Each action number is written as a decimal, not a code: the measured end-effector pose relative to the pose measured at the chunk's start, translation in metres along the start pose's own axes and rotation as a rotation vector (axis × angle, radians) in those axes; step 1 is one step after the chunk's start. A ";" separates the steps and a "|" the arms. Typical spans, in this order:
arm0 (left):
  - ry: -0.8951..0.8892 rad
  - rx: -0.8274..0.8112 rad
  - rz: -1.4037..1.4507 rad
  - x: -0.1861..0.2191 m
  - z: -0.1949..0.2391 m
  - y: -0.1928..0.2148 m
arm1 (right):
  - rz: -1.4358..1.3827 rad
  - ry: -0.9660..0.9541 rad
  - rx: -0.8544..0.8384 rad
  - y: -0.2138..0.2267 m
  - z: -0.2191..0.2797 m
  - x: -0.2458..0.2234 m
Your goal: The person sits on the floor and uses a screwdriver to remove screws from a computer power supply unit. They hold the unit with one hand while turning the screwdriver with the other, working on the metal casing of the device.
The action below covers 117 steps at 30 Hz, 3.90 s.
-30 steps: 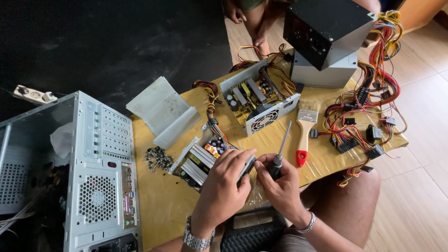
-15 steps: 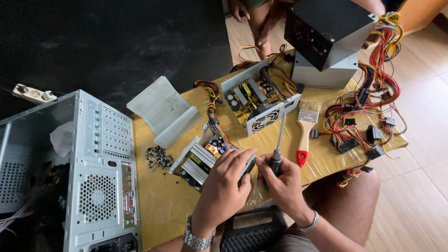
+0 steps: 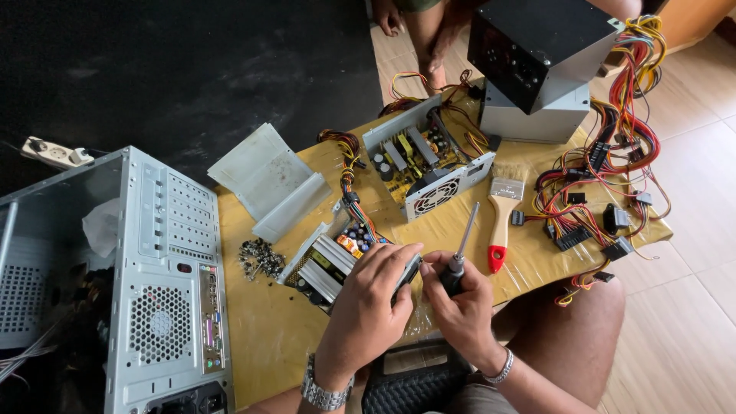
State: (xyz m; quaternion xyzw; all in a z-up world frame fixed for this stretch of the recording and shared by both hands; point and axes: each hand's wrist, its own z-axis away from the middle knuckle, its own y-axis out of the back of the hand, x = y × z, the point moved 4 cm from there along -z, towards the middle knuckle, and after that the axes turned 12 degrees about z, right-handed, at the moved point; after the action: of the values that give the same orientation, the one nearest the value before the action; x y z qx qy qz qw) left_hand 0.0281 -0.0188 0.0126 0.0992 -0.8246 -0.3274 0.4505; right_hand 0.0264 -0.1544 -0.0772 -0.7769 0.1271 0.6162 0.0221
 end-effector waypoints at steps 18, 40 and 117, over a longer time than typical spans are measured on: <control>0.007 -0.003 0.008 -0.002 0.001 0.000 | -0.016 -0.052 -0.059 0.002 -0.004 -0.007; -0.284 0.120 -0.069 0.025 0.008 0.014 | -0.140 0.138 -0.288 0.020 0.011 -0.003; 0.048 0.170 -0.188 0.005 0.025 -0.003 | 0.080 -0.385 -0.423 0.087 0.070 -0.006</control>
State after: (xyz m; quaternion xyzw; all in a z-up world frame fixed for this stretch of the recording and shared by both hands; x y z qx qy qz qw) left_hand 0.0044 -0.0124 0.0045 0.2216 -0.8254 -0.2948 0.4274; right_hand -0.0609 -0.2242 -0.0770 -0.6272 0.0198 0.7657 -0.1412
